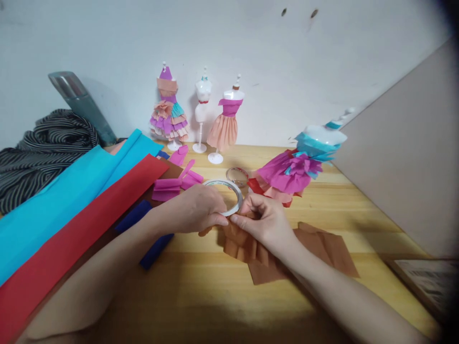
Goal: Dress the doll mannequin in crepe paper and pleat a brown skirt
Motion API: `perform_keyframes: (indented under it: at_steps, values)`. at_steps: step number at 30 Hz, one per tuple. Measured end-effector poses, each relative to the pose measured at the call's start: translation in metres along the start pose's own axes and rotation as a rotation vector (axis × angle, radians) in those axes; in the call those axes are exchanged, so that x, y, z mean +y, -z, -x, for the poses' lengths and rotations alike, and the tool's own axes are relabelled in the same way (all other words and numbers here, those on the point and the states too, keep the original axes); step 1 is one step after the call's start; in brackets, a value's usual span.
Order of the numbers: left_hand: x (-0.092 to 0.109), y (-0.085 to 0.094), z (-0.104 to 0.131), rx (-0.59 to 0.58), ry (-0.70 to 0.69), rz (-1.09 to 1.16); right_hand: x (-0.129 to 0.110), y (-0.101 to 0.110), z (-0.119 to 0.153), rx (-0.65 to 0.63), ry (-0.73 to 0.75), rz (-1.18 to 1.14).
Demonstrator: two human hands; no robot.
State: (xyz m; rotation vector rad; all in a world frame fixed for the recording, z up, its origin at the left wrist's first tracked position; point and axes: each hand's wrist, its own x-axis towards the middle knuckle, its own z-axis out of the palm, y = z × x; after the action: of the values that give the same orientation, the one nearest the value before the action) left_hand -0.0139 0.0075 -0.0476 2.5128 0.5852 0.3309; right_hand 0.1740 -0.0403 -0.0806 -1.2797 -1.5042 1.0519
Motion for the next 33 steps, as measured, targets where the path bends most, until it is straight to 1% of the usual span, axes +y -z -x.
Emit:
perform_keyframes:
  at_steps: [3, 5, 8, 10, 13, 15, 17, 19, 21, 23, 25, 27, 30, 31, 33]
  values:
    - [-0.002, -0.002, -0.001, -0.013, -0.038, 0.053, -0.001, 0.001, -0.006, 0.031, -0.021, -0.034]
    - [-0.006, -0.002, -0.002, -0.017, -0.036, 0.077, 0.002, 0.002, -0.009, 0.048, -0.010, -0.036]
    - [-0.014, -0.003, -0.001, -0.016, 0.022, 0.144, 0.005, 0.003, -0.008, 0.054, 0.017, 0.022]
    - [-0.021, -0.003, 0.000, -0.032, 0.058, 0.266, 0.006, 0.006, -0.006, 0.032, 0.049, 0.104]
    - [-0.028, -0.005, 0.000, -0.098, 0.114, 0.450, 0.004, 0.011, -0.003, -0.058, 0.105, 0.178]
    - [-0.032, -0.006, 0.001, -0.127, 0.170, 0.542, 0.002, 0.014, -0.005, -0.141, 0.119, 0.207]
    - [-0.035, -0.006, 0.001, -0.132, 0.210, 0.620, -0.001, 0.018, -0.007, -0.239, 0.099, 0.258]
    - [-0.037, -0.007, 0.002, -0.125, 0.215, 0.674, -0.004, 0.019, -0.009, -0.331, 0.065, 0.306]
    - [-0.038, -0.007, 0.003, -0.125, 0.211, 0.702, -0.005, 0.019, -0.009, -0.381, 0.048, 0.325]
    - [-0.037, -0.007, 0.005, -0.122, 0.242, 0.716, -0.006, 0.018, -0.008, -0.388, 0.048, 0.317]
    - [-0.036, -0.007, 0.007, -0.095, 0.307, 0.731, -0.005, 0.017, -0.007, -0.372, 0.062, 0.299]
    - [-0.035, -0.007, 0.008, -0.107, 0.337, 0.785, -0.005, 0.017, -0.006, -0.360, 0.077, 0.296]
    - [-0.034, -0.006, 0.007, -0.162, 0.306, 0.900, -0.003, 0.016, -0.004, -0.362, 0.084, 0.326]
    - [-0.033, -0.006, 0.007, -0.161, 0.294, 0.901, -0.003, 0.016, -0.004, -0.361, 0.089, 0.339]
    - [-0.029, -0.005, 0.005, -0.145, 0.273, 0.829, -0.002, 0.015, -0.003, -0.355, 0.111, 0.358]
